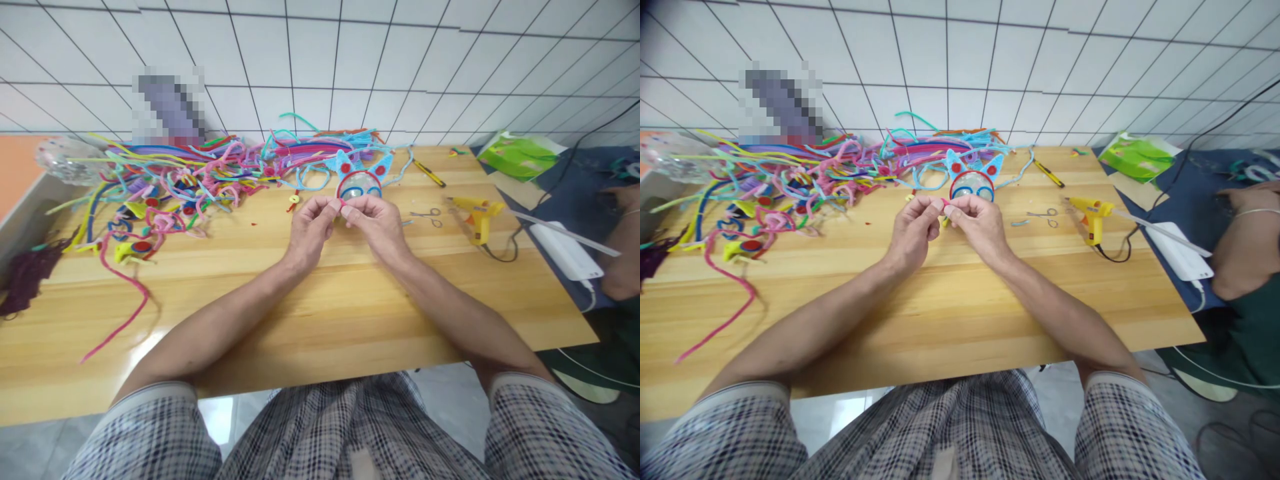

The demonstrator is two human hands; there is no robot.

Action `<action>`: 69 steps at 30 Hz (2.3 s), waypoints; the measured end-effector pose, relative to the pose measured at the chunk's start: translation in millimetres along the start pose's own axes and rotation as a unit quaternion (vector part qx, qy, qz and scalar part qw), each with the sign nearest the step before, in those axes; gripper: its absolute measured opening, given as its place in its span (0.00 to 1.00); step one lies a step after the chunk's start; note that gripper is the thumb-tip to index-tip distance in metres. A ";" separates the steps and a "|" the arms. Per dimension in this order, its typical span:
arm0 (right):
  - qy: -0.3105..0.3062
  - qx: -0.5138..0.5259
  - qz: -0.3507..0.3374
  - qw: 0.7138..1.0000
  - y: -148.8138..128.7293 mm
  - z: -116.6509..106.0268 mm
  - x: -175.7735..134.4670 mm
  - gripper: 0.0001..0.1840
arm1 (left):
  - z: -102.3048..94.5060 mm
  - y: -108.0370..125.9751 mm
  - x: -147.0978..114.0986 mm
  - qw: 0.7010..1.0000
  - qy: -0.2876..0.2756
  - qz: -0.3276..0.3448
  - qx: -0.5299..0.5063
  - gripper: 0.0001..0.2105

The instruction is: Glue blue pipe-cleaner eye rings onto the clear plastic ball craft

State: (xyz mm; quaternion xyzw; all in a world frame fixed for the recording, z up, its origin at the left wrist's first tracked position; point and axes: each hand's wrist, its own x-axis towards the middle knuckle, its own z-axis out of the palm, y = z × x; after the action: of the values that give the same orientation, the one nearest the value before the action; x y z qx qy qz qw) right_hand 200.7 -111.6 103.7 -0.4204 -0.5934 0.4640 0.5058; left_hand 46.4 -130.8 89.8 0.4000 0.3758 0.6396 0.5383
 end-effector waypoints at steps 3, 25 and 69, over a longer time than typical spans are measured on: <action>0.005 0.003 0.002 1.000 0.7 -0.8 0.8 0.26 | 1.9 -0.5 -0.9 1.000 0.000 -0.017 -0.010 0.19; -0.029 0.037 0.037 0.998 -7.8 -7.2 5.3 0.27 | -3.1 8.9 5.6 0.999 -0.035 -0.026 -0.022 0.18; -0.093 0.218 0.201 0.950 -11.1 -8.3 3.8 0.27 | 3.8 7.5 -1.5 0.995 -0.023 -0.077 -0.064 0.15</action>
State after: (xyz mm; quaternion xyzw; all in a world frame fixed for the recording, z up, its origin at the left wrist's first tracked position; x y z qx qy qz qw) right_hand 208.1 -109.2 115.9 -0.3655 -0.4250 0.7111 0.4244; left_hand 47.2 -133.1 97.9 0.3490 0.3516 0.6094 0.6191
